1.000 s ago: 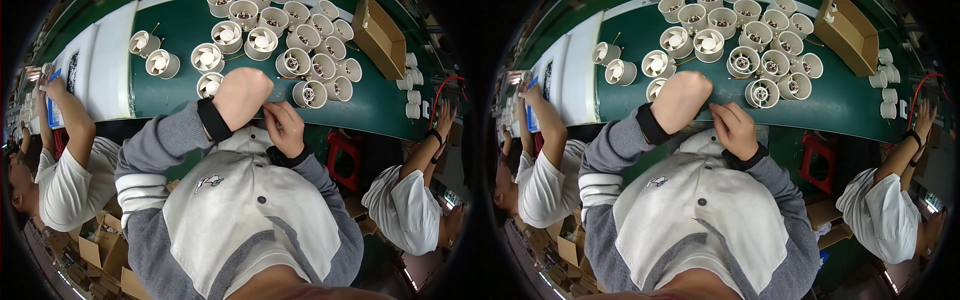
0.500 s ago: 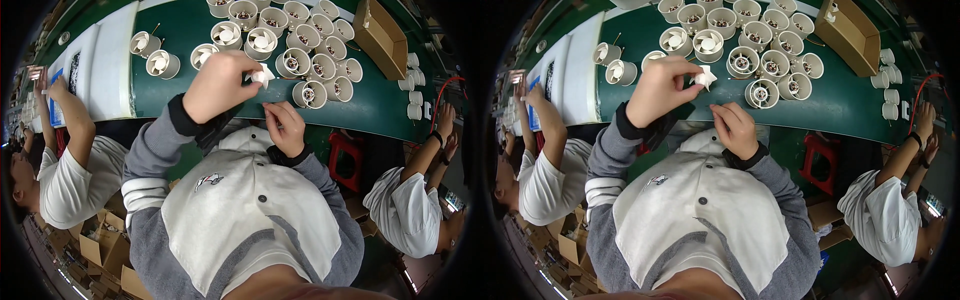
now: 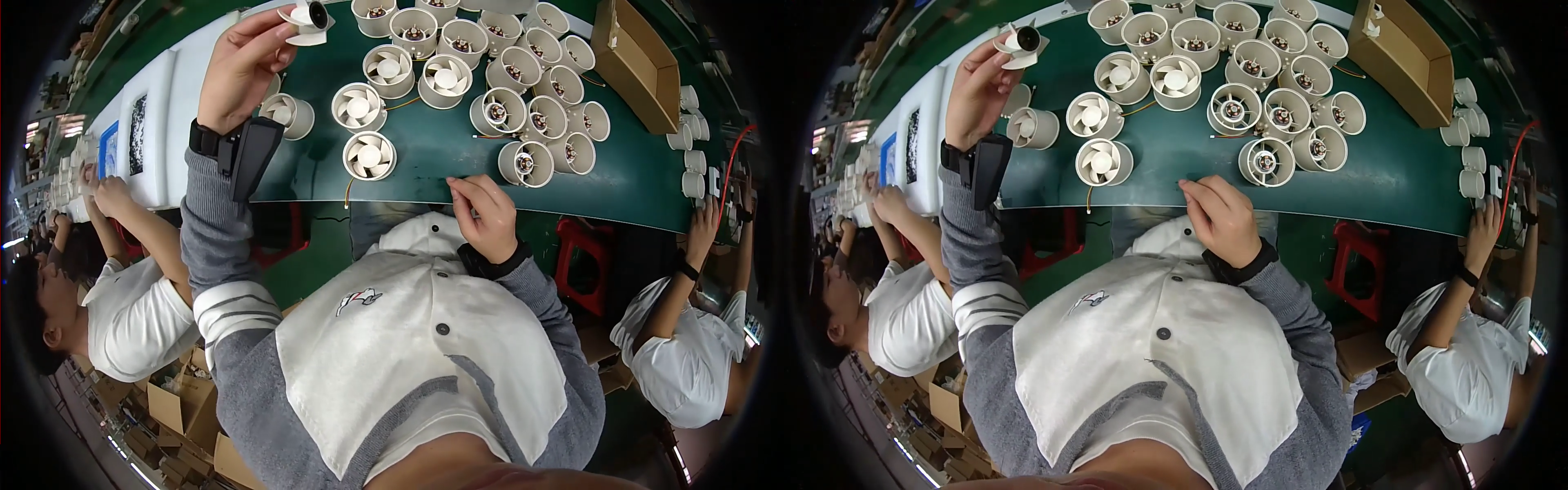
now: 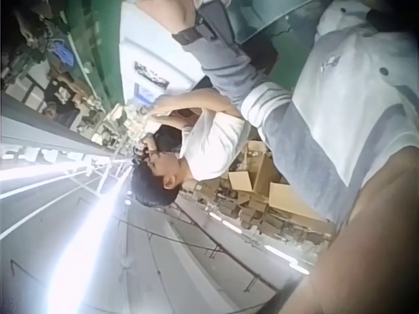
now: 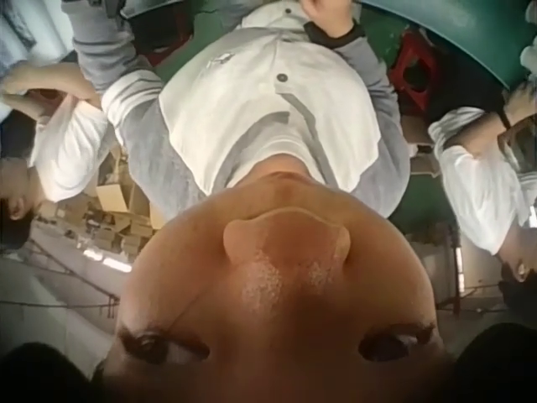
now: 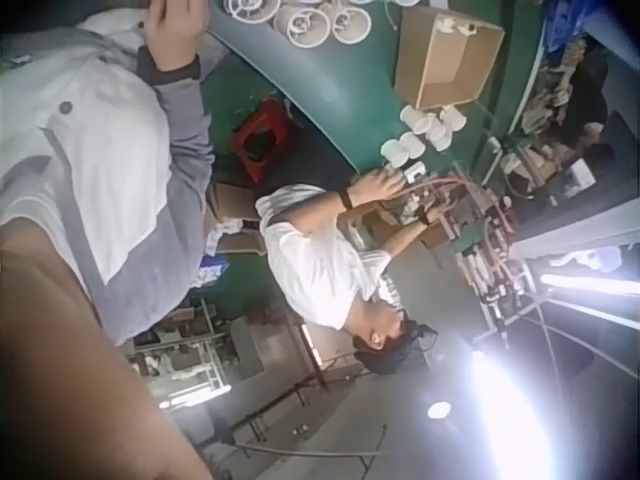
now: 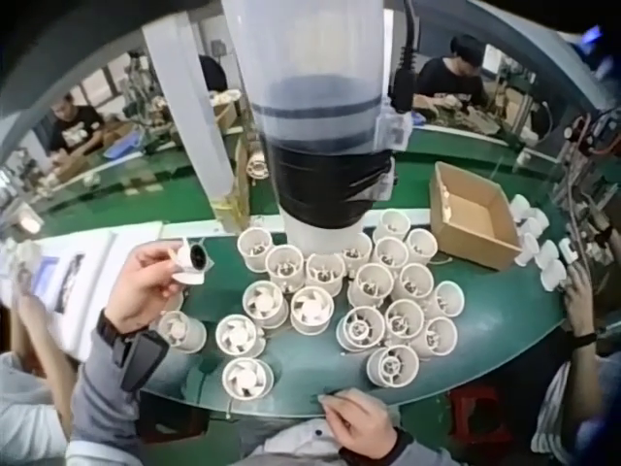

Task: The person picks up fan blades from a box, inserts them into fan housings, and presses them down. This process is repeated multiple times before the person moves the box of fan blades to the side.

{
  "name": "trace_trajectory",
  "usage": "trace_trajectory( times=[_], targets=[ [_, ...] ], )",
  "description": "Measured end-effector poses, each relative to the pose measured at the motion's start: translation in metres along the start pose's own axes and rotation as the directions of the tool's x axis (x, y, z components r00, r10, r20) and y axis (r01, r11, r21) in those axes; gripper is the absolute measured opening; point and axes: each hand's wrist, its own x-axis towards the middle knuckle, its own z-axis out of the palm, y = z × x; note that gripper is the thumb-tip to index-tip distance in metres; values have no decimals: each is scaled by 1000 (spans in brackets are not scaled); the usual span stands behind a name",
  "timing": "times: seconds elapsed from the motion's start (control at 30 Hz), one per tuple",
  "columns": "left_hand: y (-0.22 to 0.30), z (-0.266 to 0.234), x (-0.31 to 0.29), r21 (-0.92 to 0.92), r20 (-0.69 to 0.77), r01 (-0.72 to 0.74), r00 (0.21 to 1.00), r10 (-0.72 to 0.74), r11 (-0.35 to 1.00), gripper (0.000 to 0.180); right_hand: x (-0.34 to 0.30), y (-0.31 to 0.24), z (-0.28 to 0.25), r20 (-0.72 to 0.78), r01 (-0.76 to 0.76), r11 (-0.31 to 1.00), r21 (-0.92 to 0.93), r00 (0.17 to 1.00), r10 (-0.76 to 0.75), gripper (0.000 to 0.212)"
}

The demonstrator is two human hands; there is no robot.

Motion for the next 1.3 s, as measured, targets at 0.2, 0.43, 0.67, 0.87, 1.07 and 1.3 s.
trace_trajectory(
  times=[0.2,0.43,0.67,0.87,1.07,1.3],
  targets=[
    [-10,-8,51,186,-95,-64,992,83,980,32,4,4,-4,29,-9,1000,27,1000,8,18],
    [-17,-12,52,-50,86,-142,986,146,989,31,10,7,-11,41,39,999,32,998,-41,19],
    [-14,8,31,-256,137,-210,959,250,944,30,7,5,-9,47,22,1000,4,999,-22,17],
    [-13,-16,35,-284,140,-276,936,324,918,34,9,3,-7,34,36,999,-19,999,-36,16],
    [-5,-30,72,777,-8,-140,973,232,614,31,7,-1,-5,48,32,999,5,998,-32,16],
    [11,73,102,786,418,-591,725,547,183,21,3,2,-12,57,49,999,10,997,-50,20]
  ],
)
